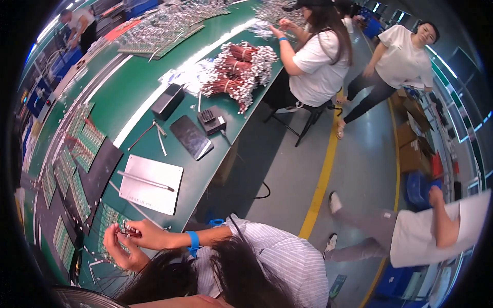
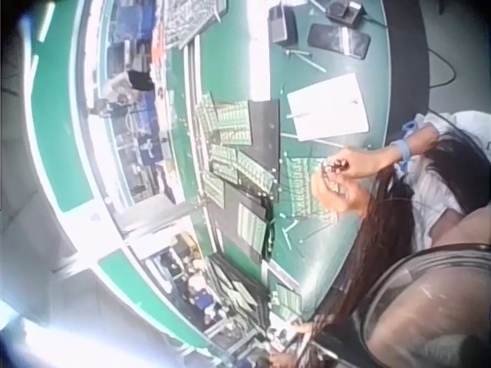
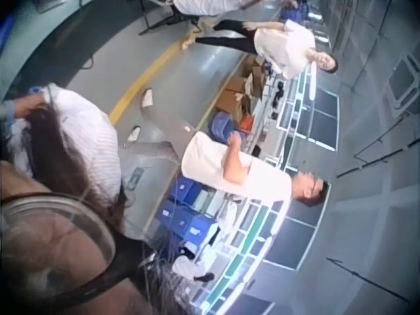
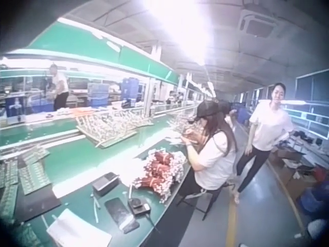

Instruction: The person connects wiring harnesses and connectors to printed circuit boards by hand at an assembly station.

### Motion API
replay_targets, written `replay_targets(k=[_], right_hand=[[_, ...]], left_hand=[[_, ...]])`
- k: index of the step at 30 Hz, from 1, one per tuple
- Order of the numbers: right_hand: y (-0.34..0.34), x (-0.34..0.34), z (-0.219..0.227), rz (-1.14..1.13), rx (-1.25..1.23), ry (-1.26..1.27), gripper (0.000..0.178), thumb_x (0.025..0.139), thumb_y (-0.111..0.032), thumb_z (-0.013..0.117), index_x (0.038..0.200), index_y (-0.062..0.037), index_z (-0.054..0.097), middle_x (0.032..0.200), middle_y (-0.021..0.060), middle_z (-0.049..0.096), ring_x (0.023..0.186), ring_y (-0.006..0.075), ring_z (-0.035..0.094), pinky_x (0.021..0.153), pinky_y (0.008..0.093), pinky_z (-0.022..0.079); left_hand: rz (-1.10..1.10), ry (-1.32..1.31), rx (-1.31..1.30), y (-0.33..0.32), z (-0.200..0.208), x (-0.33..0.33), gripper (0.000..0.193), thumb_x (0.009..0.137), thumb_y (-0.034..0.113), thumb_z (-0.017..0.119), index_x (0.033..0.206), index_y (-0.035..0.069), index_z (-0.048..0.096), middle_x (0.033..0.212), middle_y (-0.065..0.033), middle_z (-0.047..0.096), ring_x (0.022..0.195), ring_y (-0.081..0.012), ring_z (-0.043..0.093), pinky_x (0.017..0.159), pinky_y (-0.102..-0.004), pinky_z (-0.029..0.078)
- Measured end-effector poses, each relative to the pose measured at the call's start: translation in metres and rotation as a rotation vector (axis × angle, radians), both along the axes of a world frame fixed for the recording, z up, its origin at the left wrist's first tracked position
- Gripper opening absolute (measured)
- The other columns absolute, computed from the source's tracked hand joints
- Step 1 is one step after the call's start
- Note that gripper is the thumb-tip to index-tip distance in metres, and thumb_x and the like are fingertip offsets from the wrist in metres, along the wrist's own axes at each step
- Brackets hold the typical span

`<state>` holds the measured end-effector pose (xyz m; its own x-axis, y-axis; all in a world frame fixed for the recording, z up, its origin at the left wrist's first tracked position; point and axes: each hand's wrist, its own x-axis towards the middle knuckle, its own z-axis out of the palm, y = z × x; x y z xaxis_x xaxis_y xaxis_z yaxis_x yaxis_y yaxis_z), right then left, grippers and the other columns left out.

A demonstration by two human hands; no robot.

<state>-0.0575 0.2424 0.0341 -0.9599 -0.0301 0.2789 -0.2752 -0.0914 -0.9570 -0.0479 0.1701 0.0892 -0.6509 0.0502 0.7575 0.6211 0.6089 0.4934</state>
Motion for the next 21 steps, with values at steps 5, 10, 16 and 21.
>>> replay_targets(k=[5,10,16,21], right_hand=[[0.000,0.001,0.003,-0.087,-0.065,0.004,0.024,0.076,-0.022,0.057,0.080,-0.0001,0.047,0.059,0.0097,0.049,0.048,0.0193,0.042,0.047,0.0281,0.036],[0.000,-0.001,0.001,0.007,-0.043,-0.031,0.024,0.076,-0.022,0.056,0.079,-0.0008,0.045,0.057,0.0085,0.046,0.048,0.0171,0.038,0.047,0.0279,0.035],[0.005,-0.003,-0.004,-0.031,-0.034,-0.011,0.023,0.076,-0.019,0.056,0.076,-0.0013,0.042,0.055,0.0085,0.043,0.048,0.0179,0.037,0.046,0.0291,0.033],[0.006,0.002,-0.004,-0.040,-0.045,0.031,0.020,0.077,-0.018,0.055,0.076,-0.0020,0.043,0.054,0.0091,0.042,0.047,0.0195,0.037,0.045,0.0294,0.032]], left_hand=[[-0.081,-0.110,0.013,-0.003,-0.009,0.000,0.023,0.083,-0.002,0.044,0.106,-0.004,0.047,0.099,-0.0138,0.049,0.090,-0.0209,0.051,0.079,-0.0297,0.043],[-0.019,-0.069,0.042,0.000,-0.003,0.000,0.024,0.082,0.004,0.047,0.104,-0.005,0.048,0.096,-0.0146,0.053,0.090,-0.0240,0.050,0.079,-0.0327,0.041],[-0.018,-0.170,0.062,0.002,-0.013,0.000,0.027,0.083,0.007,0.046,0.107,-0.005,0.047,0.097,-0.0148,0.053,0.088,-0.0253,0.053,0.079,-0.0337,0.042],[-0.175,-0.256,0.322,-0.011,-0.020,0.004,0.035,0.085,0.015,0.043,0.115,-0.005,0.042,0.102,-0.0193,0.052,0.093,-0.0282,0.052,0.084,-0.0368,0.041]])
